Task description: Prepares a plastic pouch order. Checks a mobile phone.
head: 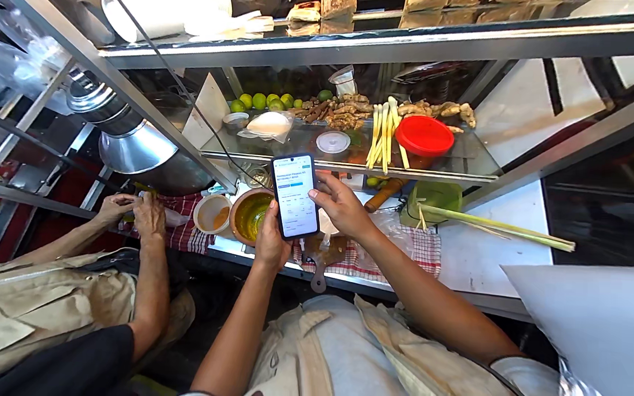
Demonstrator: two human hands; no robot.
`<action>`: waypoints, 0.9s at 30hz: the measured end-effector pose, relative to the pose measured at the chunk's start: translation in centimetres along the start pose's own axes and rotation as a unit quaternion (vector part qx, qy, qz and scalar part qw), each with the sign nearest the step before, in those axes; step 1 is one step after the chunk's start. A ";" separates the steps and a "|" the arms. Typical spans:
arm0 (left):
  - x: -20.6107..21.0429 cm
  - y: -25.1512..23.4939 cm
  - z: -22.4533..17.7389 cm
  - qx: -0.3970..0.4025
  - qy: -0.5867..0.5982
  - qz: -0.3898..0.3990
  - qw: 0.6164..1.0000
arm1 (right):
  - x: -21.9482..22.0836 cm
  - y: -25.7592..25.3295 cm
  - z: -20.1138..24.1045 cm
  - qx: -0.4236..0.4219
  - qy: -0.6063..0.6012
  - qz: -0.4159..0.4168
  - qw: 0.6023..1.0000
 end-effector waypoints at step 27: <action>1.1 -2.0 -2.1 0.095 0.067 0.038 0.992 | 4.4 3.6 -0.4 -0.020 0.122 0.005 0.992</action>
Point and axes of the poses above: each hand's wrist, its own y-axis away from the middle knuckle, its own x-axis out of the palm, z = x × y, the point moved 5 cm from there along -y, towards the middle knuckle, and after that the axes turned 7 degrees about z, right-handed, at the moved point
